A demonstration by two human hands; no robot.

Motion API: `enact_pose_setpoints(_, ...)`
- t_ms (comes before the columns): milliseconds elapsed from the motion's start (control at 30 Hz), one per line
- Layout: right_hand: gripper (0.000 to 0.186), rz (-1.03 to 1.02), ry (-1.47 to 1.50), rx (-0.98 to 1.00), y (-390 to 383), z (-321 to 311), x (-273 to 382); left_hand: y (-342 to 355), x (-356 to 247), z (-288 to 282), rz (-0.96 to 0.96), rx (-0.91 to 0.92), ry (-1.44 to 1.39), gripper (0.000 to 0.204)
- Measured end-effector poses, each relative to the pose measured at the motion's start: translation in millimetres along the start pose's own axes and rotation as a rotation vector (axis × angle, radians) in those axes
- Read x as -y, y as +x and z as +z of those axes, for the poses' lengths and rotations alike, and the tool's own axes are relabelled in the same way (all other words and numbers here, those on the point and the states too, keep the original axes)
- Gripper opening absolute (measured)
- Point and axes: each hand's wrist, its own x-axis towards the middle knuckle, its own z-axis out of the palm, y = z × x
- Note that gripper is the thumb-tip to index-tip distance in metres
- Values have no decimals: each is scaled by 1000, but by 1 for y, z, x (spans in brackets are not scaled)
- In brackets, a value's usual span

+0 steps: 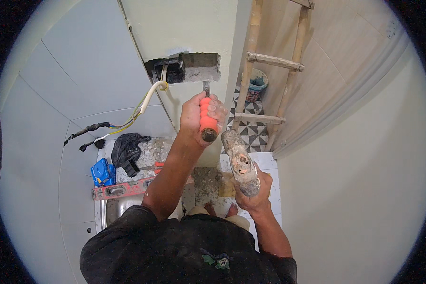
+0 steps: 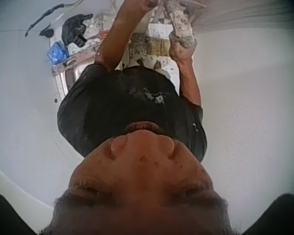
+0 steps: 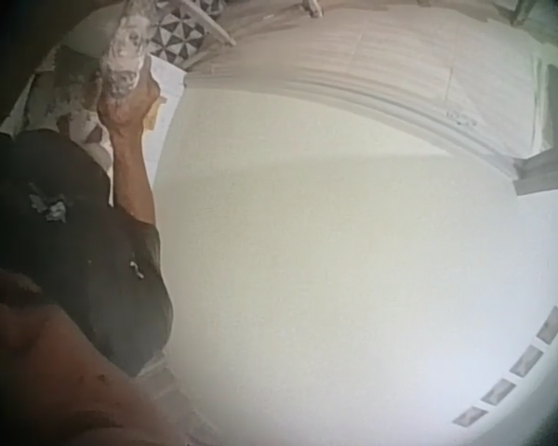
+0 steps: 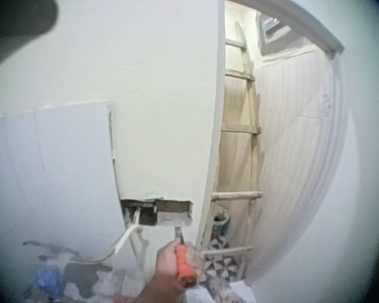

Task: Using a hammer and chisel to carve out space in a wall and then installing an electrical outlet box.

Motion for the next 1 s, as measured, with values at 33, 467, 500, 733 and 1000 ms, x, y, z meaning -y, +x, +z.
enact_pose_setpoints(33, 33, 1, 0, 0, 1, 0, 1, 0, 0, 0, -8, 4, -3, 26)
enact_pose_setpoints(467, 23, -31, -395, 130, 22, -5, 26, 8, 5, 7, 45, 21, 55, 27)
enact_pose_setpoints(500, 24, -51, -353, 109, 22, -7, 31, 9, 3, 9, 54, -12, 28, 27)
enact_pose_setpoints(733, 19, -211, -273, 7, 23, -18, 26, 14, 5, 19, 109, -28, 0, 25)
enact_pose_setpoints(1000, 17, -199, 4, -58, 37, -24, 52, 29, 3, 31, 188, 6, -83, 21)
